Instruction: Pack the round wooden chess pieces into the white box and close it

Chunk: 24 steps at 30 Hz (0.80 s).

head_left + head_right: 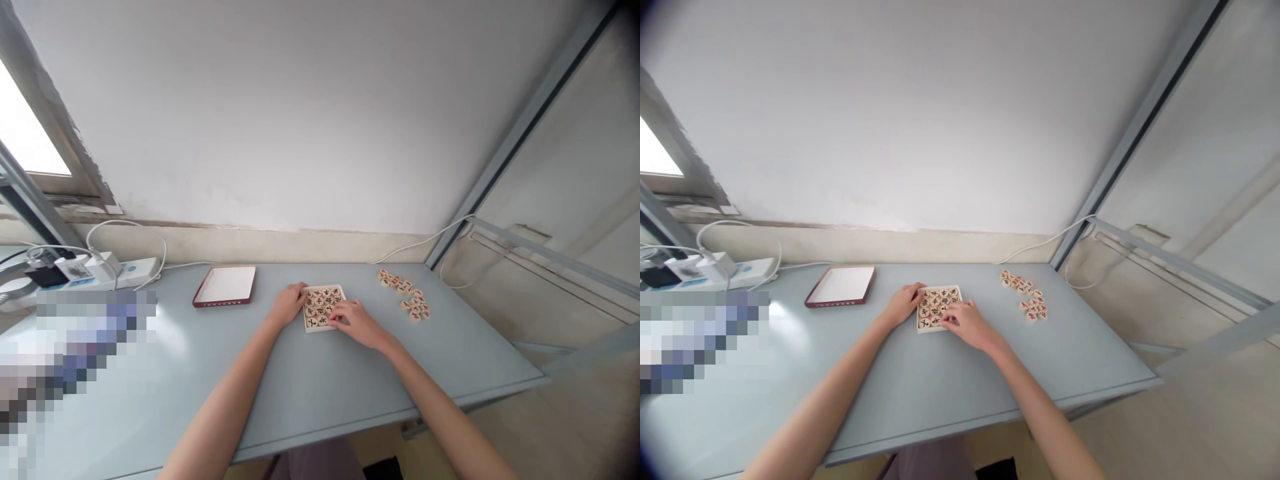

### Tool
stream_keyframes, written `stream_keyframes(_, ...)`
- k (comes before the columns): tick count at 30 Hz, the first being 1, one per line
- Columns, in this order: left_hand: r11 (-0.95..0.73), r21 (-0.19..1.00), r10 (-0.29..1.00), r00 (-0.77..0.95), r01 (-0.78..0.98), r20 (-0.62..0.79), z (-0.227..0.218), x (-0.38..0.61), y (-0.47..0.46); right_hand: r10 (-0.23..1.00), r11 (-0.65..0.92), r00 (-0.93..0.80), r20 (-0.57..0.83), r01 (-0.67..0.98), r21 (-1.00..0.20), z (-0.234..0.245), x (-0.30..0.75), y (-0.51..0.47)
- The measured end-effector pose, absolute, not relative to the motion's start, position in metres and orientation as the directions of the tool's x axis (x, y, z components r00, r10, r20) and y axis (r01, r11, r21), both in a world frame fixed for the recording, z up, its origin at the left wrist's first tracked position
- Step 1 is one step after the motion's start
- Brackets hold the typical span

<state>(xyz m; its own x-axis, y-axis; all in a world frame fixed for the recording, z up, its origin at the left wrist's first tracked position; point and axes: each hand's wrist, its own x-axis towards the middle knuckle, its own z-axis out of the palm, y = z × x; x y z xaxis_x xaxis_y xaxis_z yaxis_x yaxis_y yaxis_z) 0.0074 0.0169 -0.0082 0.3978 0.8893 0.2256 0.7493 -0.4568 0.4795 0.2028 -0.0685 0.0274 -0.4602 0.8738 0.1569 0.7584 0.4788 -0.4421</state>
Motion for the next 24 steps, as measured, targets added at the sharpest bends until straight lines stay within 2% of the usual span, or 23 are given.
stream_keyframes(4,-0.454,0.48,0.891,0.397,0.751,0.221,-0.01,0.008,0.018,0.864,0.5,-0.468,0.185,0.757,-0.42,0.029,0.21,-0.061)
stream_keyframes(6,-0.455,0.482,0.89,0.398,0.749,0.223,-0.011,0.007,0.019,0.883,0.469,-0.412,0.227,0.802,-0.37,0.03,0.226,-0.052)
stream_keyframes(8,-0.45,0.488,0.892,0.396,0.747,0.217,-0.012,0.007,0.02,0.912,0.35,-0.263,0.314,0.898,-0.267,0.028,0.251,-0.038)
stream_keyframes(10,-0.446,0.494,0.894,0.394,0.746,0.212,-0.012,0.007,0.02,0.903,0.146,-0.073,0.424,0.979,-0.141,0.022,0.281,-0.023)
stream_keyframes(12,-0.449,0.496,0.893,0.398,0.743,0.212,-0.011,0.007,0.02,0.896,-0.005,0.025,0.444,0.999,-0.047,0.014,0.309,-0.011)
stream_keyframes(16,-0.451,0.51,0.891,0.408,0.733,0.201,-0.008,0.006,0.018,0.923,-0.001,-0.027,0.384,0.997,0.071,-0.004,0.338,-0.004)
stream_keyframes(18,-0.456,0.51,0.888,0.413,0.729,0.204,-0.008,0.006,0.018,0.931,0.035,-0.047,0.363,0.999,0.039,-0.01,0.342,-0.006)
stream_keyframes(20,-0.461,0.5,0.886,0.414,0.734,0.21,-0.008,0.006,0.018,0.939,0.089,-0.067,0.338,0.995,-0.051,-0.012,0.342,-0.009)
stream_keyframes(24,-0.451,0.486,0.892,0.404,0.749,0.205,-0.01,0.006,0.019,0.956,0.183,-0.084,0.282,0.921,-0.345,-0.001,0.327,-0.02)
